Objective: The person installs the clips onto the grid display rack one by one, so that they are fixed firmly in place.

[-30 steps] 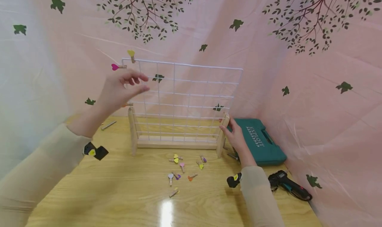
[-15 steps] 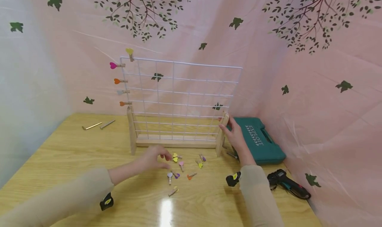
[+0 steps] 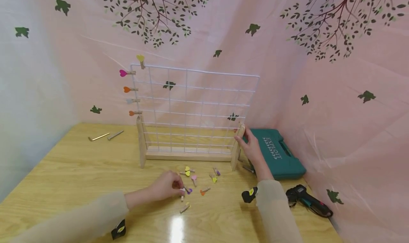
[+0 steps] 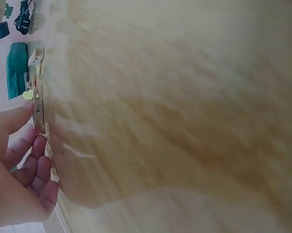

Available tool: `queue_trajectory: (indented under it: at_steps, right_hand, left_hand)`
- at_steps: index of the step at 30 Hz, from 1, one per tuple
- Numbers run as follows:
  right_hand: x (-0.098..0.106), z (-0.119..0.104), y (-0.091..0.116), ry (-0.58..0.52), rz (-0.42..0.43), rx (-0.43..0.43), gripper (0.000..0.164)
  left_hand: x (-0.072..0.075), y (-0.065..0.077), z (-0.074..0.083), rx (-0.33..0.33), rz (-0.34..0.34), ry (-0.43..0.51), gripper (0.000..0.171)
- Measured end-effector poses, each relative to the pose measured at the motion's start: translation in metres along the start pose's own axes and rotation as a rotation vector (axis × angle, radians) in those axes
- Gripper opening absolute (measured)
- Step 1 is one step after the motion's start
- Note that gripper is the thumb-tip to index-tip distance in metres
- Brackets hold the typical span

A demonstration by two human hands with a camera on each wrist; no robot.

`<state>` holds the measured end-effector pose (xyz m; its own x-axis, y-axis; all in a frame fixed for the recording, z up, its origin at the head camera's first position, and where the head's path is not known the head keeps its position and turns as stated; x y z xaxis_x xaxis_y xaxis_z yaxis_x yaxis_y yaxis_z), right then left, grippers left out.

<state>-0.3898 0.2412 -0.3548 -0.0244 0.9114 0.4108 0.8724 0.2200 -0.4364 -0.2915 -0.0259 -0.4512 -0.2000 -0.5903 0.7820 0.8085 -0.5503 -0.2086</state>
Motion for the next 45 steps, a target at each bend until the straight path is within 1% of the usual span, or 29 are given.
queue_trajectory:
  at_steps: [3,6,7,9,11,13,17,20,24,27,30,33,34,36,39,42,45]
  right_hand:
    - [-0.001,0.000,0.001,0.008,0.002,0.007,0.057]
    - [-0.001,0.000,0.002,0.009,0.007,0.014,0.056]
    - [-0.001,0.000,0.002,0.013,0.007,0.018,0.056]
    - [-0.002,0.000,0.002,0.013,0.007,0.020,0.056]
    - [-0.003,0.000,0.002,0.012,0.004,0.023,0.056]
    - [-0.003,-0.001,0.001,0.014,0.002,0.025,0.056]
    - [-0.003,-0.001,0.002,0.013,0.002,0.018,0.056]
    - [-0.003,-0.001,0.002,0.013,0.006,0.014,0.055]
    - [-0.001,0.004,0.001,0.009,0.001,0.017,0.055]
    - [0.000,0.016,-0.001,0.019,-0.003,0.014,0.055]
    - [0.001,0.014,-0.002,0.025,-0.003,0.016,0.054]
    - [0.000,0.002,0.000,0.004,-0.003,0.012,0.054]
    - [-0.001,-0.002,0.001,-0.002,-0.004,0.010,0.054]
    - [-0.001,-0.002,0.002,-0.007,-0.004,-0.003,0.055]
    - [0.000,-0.002,0.002,-0.005,-0.002,-0.020,0.055]
    - [0.000,-0.001,0.002,-0.005,0.000,-0.021,0.054]
    - [0.000,-0.001,0.001,-0.010,0.000,-0.019,0.054]
  left_hand:
    - [-0.002,0.001,-0.001,0.044,-0.011,0.063,0.016]
    - [-0.004,0.002,-0.002,0.101,-0.030,0.147,0.016]
    - [-0.004,0.002,-0.002,0.109,-0.031,0.179,0.015]
    - [0.003,0.001,0.000,0.108,-0.021,0.213,0.014]
    - [0.016,-0.003,0.006,0.091,-0.001,0.235,0.012]
    - [0.037,-0.009,0.015,0.068,0.037,0.215,0.010]
    - [0.092,-0.023,0.033,0.087,0.087,0.152,0.006]
    - [0.133,-0.031,0.046,0.102,0.103,0.140,0.006]
    - [0.191,-0.040,0.068,0.031,0.179,0.123,0.009]
    - [0.237,-0.044,0.087,-0.050,0.290,0.079,0.010]
    - [0.281,-0.046,0.104,-0.103,0.416,0.044,0.012]
    - [0.315,-0.050,0.115,-0.115,0.529,0.032,0.013]
    - [0.324,-0.052,0.116,-0.110,0.552,0.028,0.015]
    - [0.338,-0.057,0.119,-0.106,0.596,0.021,0.015]
    - [0.352,-0.065,0.119,-0.100,0.645,0.002,0.017]
    - [0.358,-0.073,0.115,-0.070,0.673,0.004,0.020]
    - [0.359,-0.079,0.110,-0.044,0.674,0.018,0.021]
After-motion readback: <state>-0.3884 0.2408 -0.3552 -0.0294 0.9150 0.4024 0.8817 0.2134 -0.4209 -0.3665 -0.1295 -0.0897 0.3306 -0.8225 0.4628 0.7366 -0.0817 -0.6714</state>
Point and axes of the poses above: each hand's wrist, its own y-axis away from the middle knuckle, its own x-axis out of the back of the hand, z = x × y, the point moved 7 cm from there along -y, towards the middle knuckle, and after that the axes turned 1 degree about -z, right-handed, at the moved point
